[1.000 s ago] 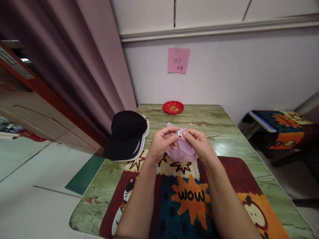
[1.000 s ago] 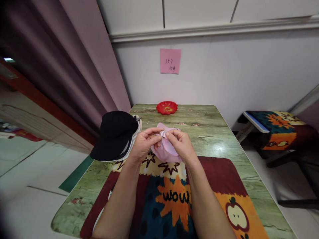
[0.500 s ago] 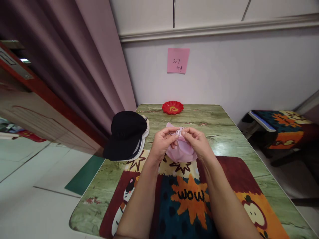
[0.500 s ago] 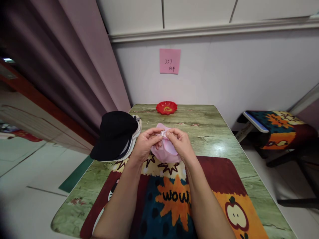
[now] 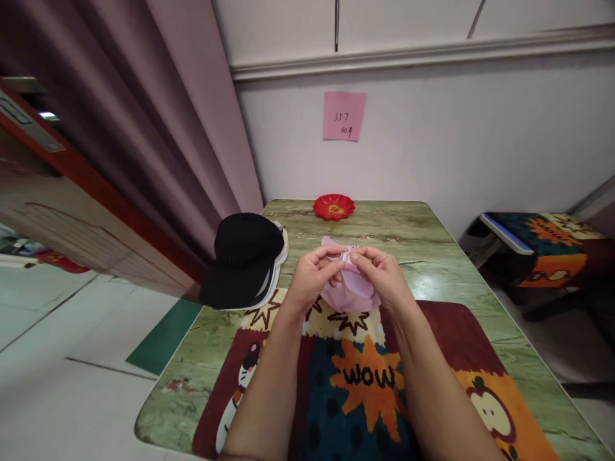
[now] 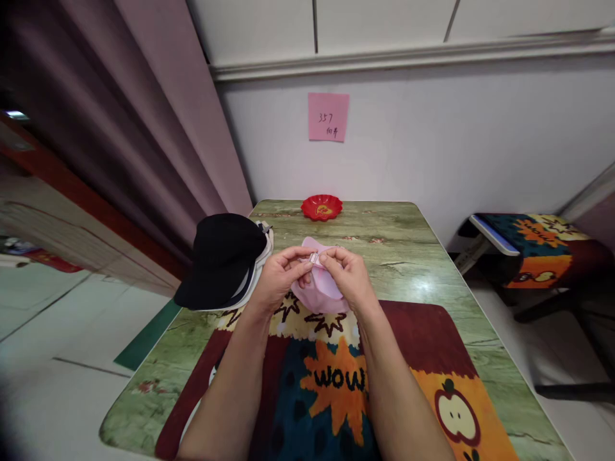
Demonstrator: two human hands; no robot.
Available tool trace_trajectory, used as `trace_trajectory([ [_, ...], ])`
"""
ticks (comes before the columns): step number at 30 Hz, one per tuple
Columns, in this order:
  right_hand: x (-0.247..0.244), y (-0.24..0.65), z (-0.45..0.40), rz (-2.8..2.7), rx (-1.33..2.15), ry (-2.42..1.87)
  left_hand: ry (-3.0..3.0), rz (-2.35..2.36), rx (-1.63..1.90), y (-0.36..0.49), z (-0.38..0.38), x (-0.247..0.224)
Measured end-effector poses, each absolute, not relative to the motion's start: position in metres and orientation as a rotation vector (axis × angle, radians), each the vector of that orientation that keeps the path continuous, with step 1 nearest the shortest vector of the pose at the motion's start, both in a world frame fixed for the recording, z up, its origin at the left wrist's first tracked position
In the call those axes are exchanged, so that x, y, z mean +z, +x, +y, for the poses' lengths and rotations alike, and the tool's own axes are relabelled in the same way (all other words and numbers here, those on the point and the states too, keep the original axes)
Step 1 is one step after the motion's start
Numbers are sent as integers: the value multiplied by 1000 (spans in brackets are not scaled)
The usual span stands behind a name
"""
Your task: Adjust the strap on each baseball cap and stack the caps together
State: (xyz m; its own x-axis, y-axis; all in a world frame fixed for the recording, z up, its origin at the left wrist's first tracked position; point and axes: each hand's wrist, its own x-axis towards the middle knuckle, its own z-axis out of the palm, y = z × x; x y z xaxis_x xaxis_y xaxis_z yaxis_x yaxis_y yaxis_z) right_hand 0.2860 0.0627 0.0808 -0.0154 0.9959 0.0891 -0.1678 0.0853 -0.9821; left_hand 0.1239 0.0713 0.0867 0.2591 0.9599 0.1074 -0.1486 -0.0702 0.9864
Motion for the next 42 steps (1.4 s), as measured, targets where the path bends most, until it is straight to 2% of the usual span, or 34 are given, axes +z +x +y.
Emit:
trace_trajectory([
  [22,78,285,64,-1104,1288,-1014,1288,897,1142,131,70,85],
  [29,79,282,64,-1172,1172,-1046,1240,946,1256,131,69,88],
  [42,76,287,62,-1523,947,-1035,1250,1010,1192,128,65,95],
])
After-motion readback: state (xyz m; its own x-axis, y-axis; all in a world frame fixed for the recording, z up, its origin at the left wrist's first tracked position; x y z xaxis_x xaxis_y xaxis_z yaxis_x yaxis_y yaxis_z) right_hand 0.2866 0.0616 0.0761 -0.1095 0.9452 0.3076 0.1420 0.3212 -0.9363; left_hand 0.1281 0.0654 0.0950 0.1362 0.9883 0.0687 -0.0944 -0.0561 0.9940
